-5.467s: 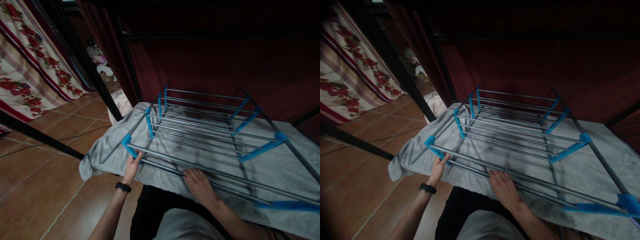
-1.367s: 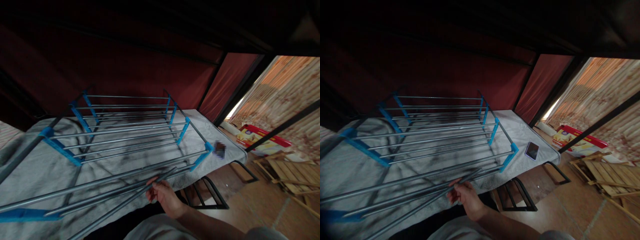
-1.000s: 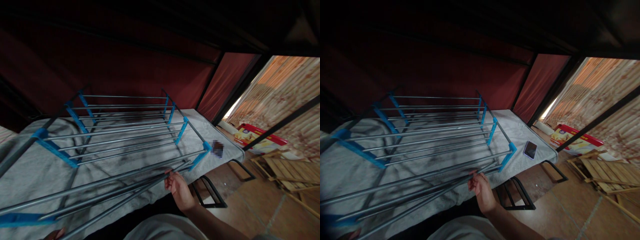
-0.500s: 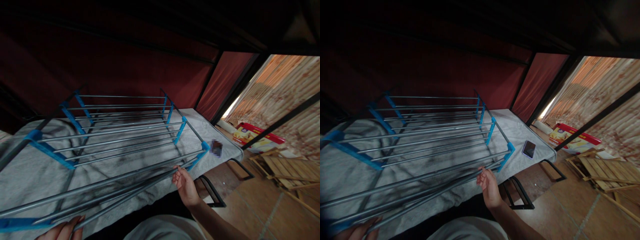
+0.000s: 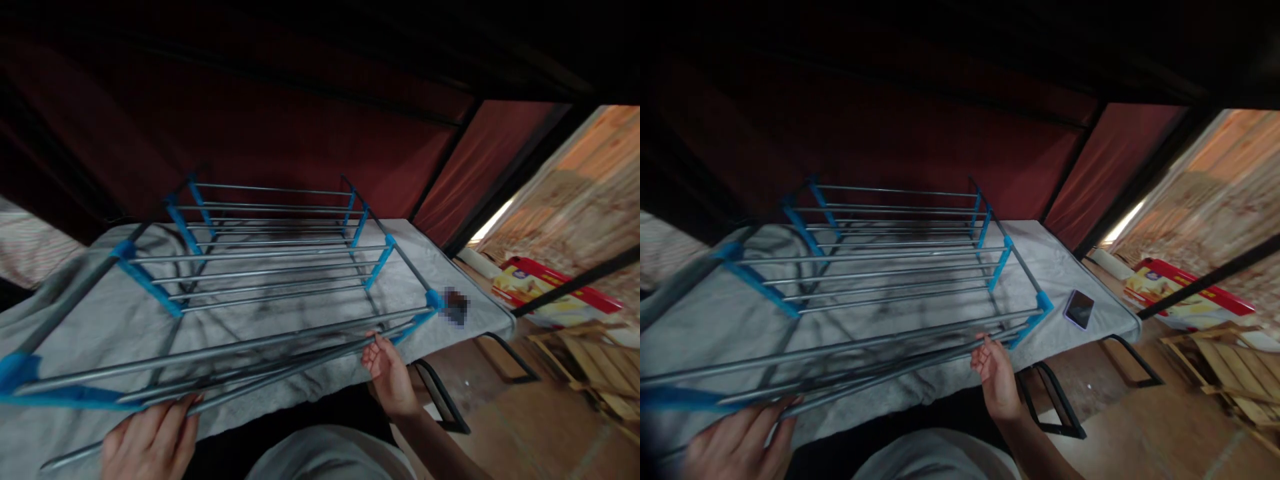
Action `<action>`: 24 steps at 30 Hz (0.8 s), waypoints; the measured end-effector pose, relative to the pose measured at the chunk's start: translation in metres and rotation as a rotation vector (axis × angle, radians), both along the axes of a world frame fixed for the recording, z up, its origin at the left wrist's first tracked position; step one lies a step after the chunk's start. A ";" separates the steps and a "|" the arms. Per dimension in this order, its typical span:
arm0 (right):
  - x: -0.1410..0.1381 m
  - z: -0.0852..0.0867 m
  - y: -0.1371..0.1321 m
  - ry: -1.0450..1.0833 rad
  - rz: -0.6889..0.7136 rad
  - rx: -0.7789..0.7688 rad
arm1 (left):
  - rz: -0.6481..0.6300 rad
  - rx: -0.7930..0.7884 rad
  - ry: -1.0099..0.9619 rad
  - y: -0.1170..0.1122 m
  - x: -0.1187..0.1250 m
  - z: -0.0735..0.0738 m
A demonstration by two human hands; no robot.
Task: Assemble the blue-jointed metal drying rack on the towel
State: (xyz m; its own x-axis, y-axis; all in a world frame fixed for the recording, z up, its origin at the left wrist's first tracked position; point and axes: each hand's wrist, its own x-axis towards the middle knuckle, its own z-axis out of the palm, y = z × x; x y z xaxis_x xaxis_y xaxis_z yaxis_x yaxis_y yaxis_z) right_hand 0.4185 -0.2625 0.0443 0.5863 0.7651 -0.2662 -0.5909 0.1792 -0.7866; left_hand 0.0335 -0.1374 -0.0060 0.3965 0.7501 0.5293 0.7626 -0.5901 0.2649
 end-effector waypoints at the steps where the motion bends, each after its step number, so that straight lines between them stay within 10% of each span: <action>1: 0.001 -0.001 -0.003 -0.002 0.037 -0.014 | -0.010 0.072 0.070 -0.007 0.009 0.015; 5: 0.005 -0.007 -0.009 -0.035 0.345 -0.132 | -0.006 0.160 0.243 -0.017 0.033 0.052; 12: -0.001 -0.005 -0.013 -0.520 0.762 -0.094 | 0.050 0.120 0.424 -0.017 0.040 0.064; 24: -0.036 0.014 0.029 -2.086 0.450 0.376 | 0.010 0.181 0.431 -0.004 0.043 0.070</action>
State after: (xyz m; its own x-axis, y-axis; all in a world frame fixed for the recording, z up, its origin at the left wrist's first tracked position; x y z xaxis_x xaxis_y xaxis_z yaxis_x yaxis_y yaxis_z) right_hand 0.3827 -0.2332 0.0587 -0.4359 0.7466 0.5025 0.8086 0.5700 -0.1455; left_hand 0.0760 -0.1410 0.0642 0.6023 0.6656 0.4407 0.7865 -0.5895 -0.1844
